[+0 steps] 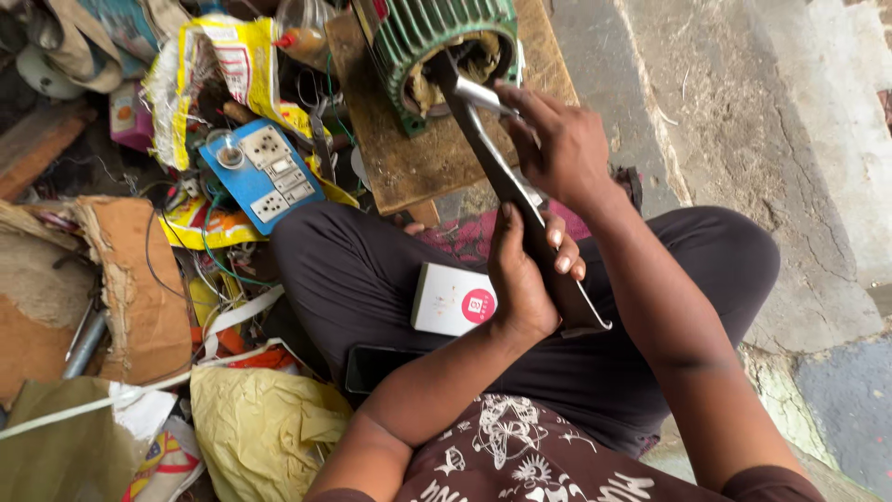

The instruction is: The person uses a wrench and a metal rod to tighten bolts on a green electric motor. They then strip the ends of black wires and connect them to the motor's terminals, securing the connections with tape.

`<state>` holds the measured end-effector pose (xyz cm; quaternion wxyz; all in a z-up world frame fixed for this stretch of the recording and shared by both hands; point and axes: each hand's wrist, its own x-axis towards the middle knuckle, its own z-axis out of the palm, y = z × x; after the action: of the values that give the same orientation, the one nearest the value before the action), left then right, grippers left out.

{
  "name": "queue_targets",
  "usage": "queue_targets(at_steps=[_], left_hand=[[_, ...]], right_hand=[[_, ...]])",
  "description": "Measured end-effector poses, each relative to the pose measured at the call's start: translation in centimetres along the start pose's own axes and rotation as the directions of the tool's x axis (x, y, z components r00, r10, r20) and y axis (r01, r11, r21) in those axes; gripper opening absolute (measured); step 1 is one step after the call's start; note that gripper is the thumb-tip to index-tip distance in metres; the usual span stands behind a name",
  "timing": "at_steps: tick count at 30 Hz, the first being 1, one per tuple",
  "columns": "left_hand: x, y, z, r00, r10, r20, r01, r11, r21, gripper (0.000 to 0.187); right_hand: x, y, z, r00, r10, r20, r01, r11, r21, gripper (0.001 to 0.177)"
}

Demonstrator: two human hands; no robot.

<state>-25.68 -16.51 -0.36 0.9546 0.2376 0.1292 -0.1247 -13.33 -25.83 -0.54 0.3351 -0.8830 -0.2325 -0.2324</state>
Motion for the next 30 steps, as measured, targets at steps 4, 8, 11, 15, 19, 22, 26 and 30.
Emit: queue_targets(at_steps=[4,8,11,15,19,22,26,30], left_hand=[[-0.6,-0.4,-0.9,1.000,-0.023,0.015,0.023,1.000,-0.004,0.042],[-0.6,-1.0,-1.9,0.996,-0.014,0.089,0.016,0.999,-0.032,0.042],[-0.1,-1.1,-2.9,0.991,-0.021,0.129,0.012,0.997,0.072,0.036],[-0.1,0.9,-5.0,0.975,-0.189,0.116,0.130,0.911,0.391,0.031],[-0.9,3.8,-6.7,0.930,-0.342,0.134,0.163,0.712,0.683,0.036],[-0.7,6.4,-7.6,0.828,-0.530,0.184,0.220,0.608,0.762,0.033],[2.2,11.7,-6.3,0.892,0.058,0.448,-0.390,0.599,0.700,0.023],[9.2,20.1,-1.0,0.660,0.387,0.644,-0.736,0.160,0.658,0.020]], right_hand=[[-1.5,-1.2,-0.2,0.942,0.286,0.174,-0.335,0.808,0.486,0.032],[-2.0,-1.9,0.2,0.927,0.236,0.292,-0.375,0.591,0.714,0.035],[-1.5,-1.6,0.3,0.869,0.292,0.398,-0.494,0.477,0.727,0.035],[-1.7,-1.4,-0.2,0.823,0.366,0.434,-0.567,0.487,0.665,0.034],[-3.1,-1.4,-1.5,0.781,0.358,0.512,-0.625,0.460,0.631,0.037],[-4.5,-1.1,-2.7,0.707,0.355,0.611,-0.705,0.410,0.578,0.039],[-5.3,1.6,-5.2,0.782,0.137,0.608,-0.604,0.410,0.683,0.040],[-6.1,5.1,-6.2,0.819,0.318,0.478,-0.544,0.161,0.824,0.054]])
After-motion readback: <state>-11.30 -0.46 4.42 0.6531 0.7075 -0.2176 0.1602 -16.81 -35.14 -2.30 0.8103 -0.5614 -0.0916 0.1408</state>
